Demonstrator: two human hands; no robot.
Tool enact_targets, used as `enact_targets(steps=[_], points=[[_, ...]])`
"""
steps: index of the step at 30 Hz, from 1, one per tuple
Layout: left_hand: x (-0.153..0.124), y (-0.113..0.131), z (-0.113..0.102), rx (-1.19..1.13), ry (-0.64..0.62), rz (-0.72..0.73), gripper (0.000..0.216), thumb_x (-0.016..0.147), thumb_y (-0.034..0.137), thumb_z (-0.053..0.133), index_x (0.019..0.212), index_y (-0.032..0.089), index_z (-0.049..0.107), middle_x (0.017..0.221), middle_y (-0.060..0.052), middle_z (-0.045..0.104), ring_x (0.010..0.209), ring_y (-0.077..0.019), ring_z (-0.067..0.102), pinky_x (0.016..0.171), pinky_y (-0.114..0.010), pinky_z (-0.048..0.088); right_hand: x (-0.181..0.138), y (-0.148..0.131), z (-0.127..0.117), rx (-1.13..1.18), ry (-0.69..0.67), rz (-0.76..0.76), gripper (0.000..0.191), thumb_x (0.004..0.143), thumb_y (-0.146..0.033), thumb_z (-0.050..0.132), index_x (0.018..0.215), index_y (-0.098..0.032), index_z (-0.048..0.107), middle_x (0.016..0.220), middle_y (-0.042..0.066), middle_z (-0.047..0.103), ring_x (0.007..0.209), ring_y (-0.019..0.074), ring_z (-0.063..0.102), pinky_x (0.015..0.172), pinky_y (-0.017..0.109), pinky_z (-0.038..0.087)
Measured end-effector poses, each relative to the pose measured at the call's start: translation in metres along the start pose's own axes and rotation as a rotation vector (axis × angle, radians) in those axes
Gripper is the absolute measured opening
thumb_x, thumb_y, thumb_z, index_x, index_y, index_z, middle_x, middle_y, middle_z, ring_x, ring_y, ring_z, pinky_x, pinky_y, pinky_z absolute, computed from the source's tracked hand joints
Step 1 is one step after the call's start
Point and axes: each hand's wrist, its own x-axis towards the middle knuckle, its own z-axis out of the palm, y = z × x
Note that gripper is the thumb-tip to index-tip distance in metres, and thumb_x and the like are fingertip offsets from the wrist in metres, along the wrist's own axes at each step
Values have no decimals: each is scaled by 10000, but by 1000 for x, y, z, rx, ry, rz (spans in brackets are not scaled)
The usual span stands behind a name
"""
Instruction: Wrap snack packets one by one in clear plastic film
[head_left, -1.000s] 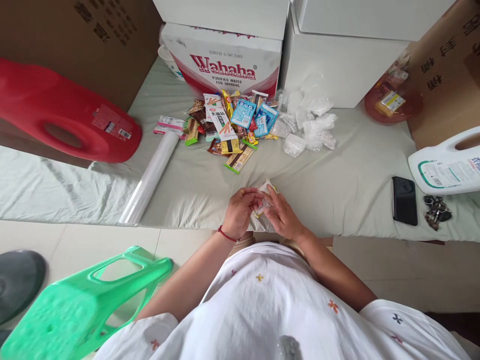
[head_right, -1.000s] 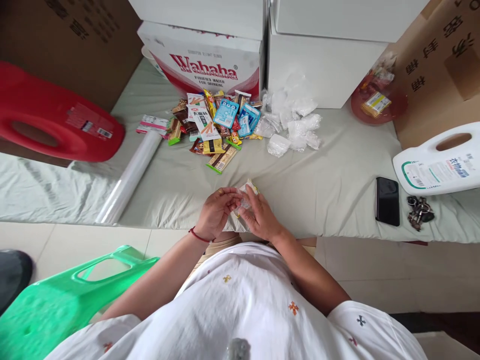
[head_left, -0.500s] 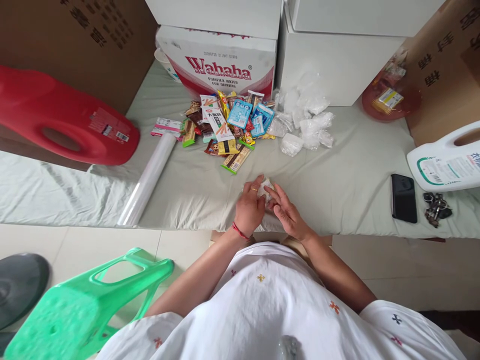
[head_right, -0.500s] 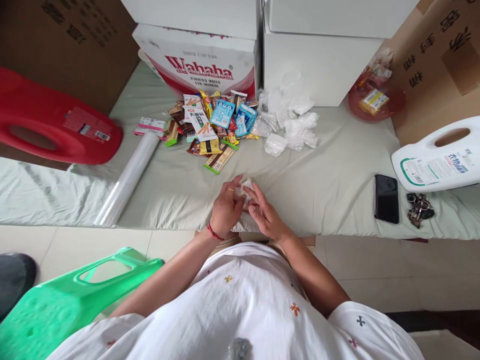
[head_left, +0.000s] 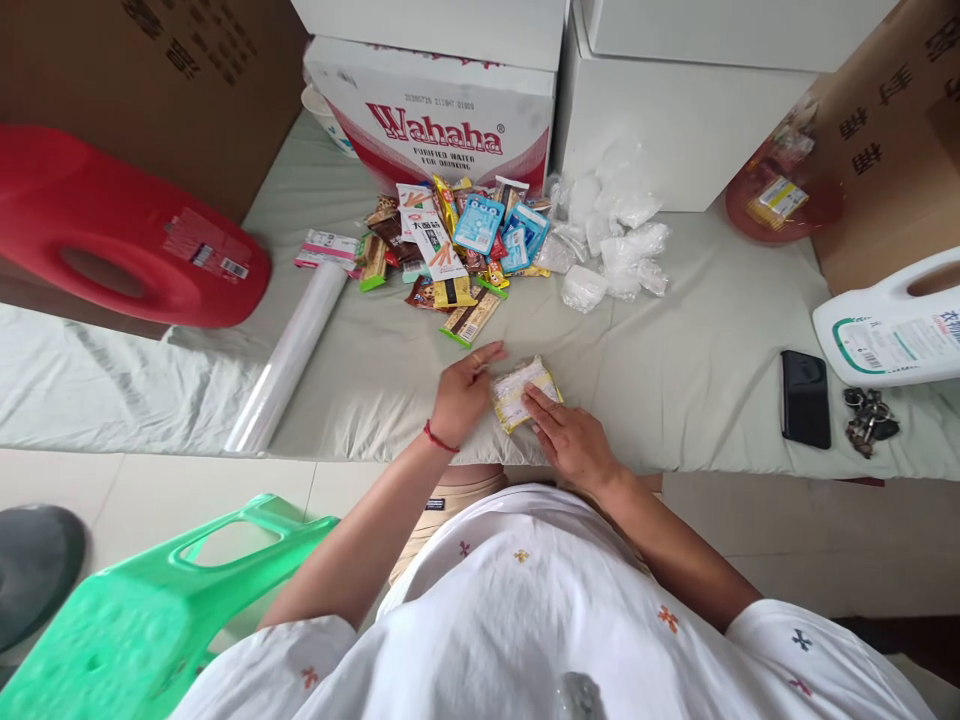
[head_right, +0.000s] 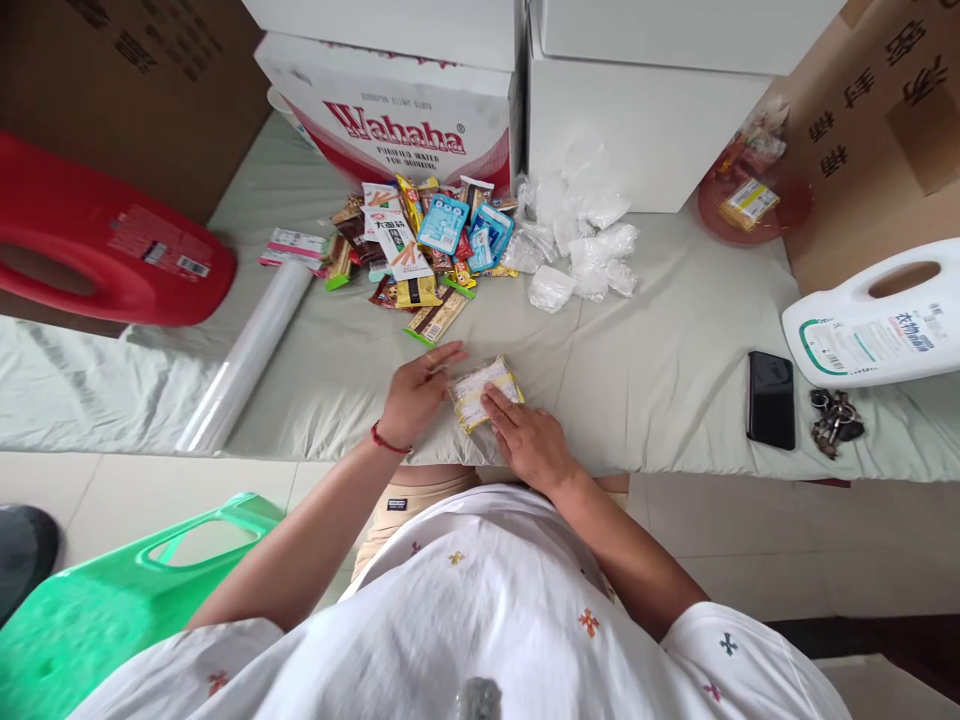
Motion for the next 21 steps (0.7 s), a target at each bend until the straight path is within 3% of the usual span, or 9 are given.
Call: enact_targets(steps=[2, 5, 7, 11, 14, 18, 21], points=[[-4, -4, -9, 98, 30, 239, 454, 887, 155, 478, 1258, 213, 733, 1291, -90, 741, 1114, -223, 696, 1030, -373, 501, 0, 1, 0, 2, 8, -7, 535, 1068, -234, 389, 1603, -227, 402, 1651, 64, 397, 1198, 237, 672, 857, 379, 553], [-5, -12, -15, 253, -237, 481, 430, 916, 172, 492, 1250, 277, 742, 1403, -65, 688, 1322, -263, 608, 1194, -469, 343, -1, 3, 2, 6, 14, -5, 544, 1059, -227, 406, 1603, -240, 403, 1639, 71, 421, 1214, 240, 664, 860, 380, 549], [-1, -18, -15, 292, -392, 498, 458, 953, 185, 451, 1327, 284, 695, 1463, -71, 645, 1380, -265, 570, 1235, -505, 257, -2, 5, 3, 1, 24, -12, 555, 1051, -205, 411, 1605, -244, 400, 1637, 72, 426, 1228, 241, 653, 865, 382, 543], [8, -29, -17, 293, -551, 425, 533, 1009, 238, 339, 1500, 285, 539, 1567, -66, 544, 1468, -211, 485, 1272, -451, 186, -10, 10, 7, -21, 50, -41, 587, 1036, -169, 414, 1619, -234, 375, 1645, 66, 416, 1185, 249, 638, 884, 410, 519], [8, -36, -21, 294, -653, 474, 631, 943, 231, 405, 1570, 286, 445, 1635, -66, 454, 1520, -226, 411, 1274, -454, 186, -18, 12, 8, -57, 74, -20, 608, 1029, -164, 425, 1625, -265, 367, 1626, 54, 453, 1134, 265, 610, 921, 449, 487], [2, -41, -21, 386, -617, 590, 866, 781, 199, 612, 1609, 262, 366, 1705, -130, 299, 1520, -315, 398, 1249, -506, 236, -21, 12, 7, -109, 126, 0, 566, 1032, -169, 445, 1583, -302, 447, 1567, 33, 538, 1123, 267, 567, 964, 466, 443], [1, -40, -18, 461, -572, 613, 838, 815, 243, 664, 1603, 277, 380, 1686, -149, 340, 1457, -327, 469, 1219, -498, 282, -17, 12, 2, -136, 147, -6, 515, 1035, -206, 478, 1539, -308, 510, 1516, 37, 594, 1098, 276, 550, 959, 475, 433]])
